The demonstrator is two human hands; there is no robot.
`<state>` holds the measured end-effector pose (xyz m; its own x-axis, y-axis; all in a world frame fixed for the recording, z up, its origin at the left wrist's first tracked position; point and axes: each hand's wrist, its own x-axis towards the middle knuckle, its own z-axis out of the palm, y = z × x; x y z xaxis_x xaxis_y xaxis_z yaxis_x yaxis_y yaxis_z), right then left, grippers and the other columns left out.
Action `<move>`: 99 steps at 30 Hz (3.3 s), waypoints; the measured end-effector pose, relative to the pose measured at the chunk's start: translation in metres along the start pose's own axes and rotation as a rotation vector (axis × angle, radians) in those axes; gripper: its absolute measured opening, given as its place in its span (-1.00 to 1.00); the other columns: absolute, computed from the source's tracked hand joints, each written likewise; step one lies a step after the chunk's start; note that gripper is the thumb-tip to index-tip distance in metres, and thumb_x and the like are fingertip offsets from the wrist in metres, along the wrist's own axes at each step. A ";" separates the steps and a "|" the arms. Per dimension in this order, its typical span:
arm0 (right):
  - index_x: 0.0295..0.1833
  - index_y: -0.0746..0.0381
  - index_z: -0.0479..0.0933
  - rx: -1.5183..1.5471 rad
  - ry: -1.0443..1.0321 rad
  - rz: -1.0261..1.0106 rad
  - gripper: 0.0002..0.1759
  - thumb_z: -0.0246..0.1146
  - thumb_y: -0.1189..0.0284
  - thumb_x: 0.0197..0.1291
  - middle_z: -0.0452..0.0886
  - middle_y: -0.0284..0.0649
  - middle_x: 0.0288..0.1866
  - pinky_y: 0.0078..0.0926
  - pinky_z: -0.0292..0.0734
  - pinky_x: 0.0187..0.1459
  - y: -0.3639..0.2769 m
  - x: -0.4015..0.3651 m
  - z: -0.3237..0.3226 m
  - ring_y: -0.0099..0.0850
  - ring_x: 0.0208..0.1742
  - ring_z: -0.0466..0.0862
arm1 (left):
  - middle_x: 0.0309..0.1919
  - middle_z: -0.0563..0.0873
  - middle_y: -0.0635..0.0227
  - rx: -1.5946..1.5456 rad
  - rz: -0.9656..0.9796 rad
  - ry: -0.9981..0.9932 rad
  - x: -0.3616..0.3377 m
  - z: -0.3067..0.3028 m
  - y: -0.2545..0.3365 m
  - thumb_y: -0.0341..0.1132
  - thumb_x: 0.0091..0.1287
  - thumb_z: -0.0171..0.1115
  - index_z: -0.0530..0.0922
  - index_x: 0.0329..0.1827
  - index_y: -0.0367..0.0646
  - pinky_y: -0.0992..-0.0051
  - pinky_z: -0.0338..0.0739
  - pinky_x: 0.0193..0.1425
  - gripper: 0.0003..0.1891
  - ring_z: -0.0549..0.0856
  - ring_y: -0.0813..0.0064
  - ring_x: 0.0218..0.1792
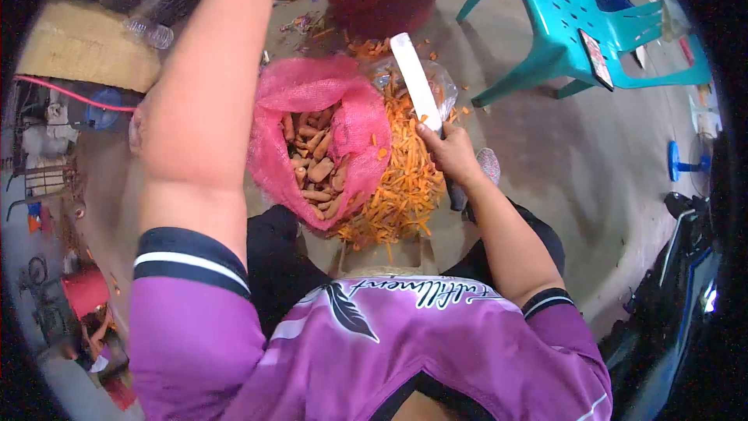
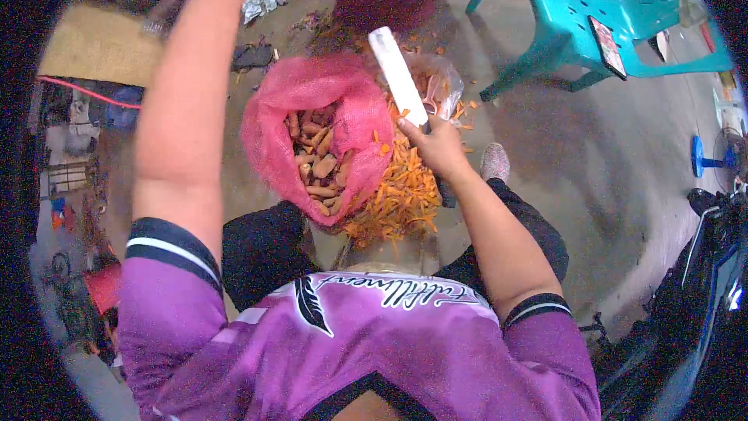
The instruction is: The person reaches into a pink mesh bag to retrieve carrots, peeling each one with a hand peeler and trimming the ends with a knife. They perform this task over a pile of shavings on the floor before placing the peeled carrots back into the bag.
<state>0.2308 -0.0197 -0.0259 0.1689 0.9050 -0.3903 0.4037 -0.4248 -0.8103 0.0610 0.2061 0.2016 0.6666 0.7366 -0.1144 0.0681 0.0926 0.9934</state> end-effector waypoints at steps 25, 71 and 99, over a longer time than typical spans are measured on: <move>0.14 0.36 0.19 -0.599 0.277 0.334 -0.37 0.02 0.13 0.06 0.39 0.16 -0.02 -0.22 0.31 0.04 0.154 0.201 0.109 0.03 0.03 0.40 | -0.15 0.43 0.09 1.146 -0.541 0.418 -0.135 0.000 -0.425 -0.37 0.02 0.05 0.44 -0.14 -0.30 0.33 0.37 0.00 -0.68 0.42 0.12 -0.06; -0.40 0.29 0.48 0.765 -0.132 0.033 -0.80 0.21 0.36 -0.04 0.51 -0.30 -0.53 -0.69 0.28 -0.57 -0.076 -0.008 0.028 -0.58 -0.60 0.45 | -0.36 0.56 0.43 -1.007 -0.424 0.263 -0.162 0.098 -0.210 -0.05 0.32 -0.17 0.39 0.00 -0.09 0.50 0.44 -0.36 -0.63 0.54 0.53 -0.44; -0.52 0.32 0.48 0.745 -0.011 0.042 -0.77 0.24 0.36 -0.04 0.46 -0.37 -0.67 -0.62 0.23 -0.67 -0.101 0.002 0.070 -0.61 -0.69 0.39 | -0.44 0.53 0.44 -1.097 -0.529 0.481 -0.147 0.085 -0.224 0.01 0.21 0.03 0.48 -0.15 -0.06 0.50 0.48 -0.43 -0.65 0.54 0.53 -0.47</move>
<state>0.1273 0.0232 0.0242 0.1600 0.8892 -0.4286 -0.3196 -0.3641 -0.8748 0.0108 0.0196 -0.0035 0.4004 0.5858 -0.7047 -0.5500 0.7687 0.3265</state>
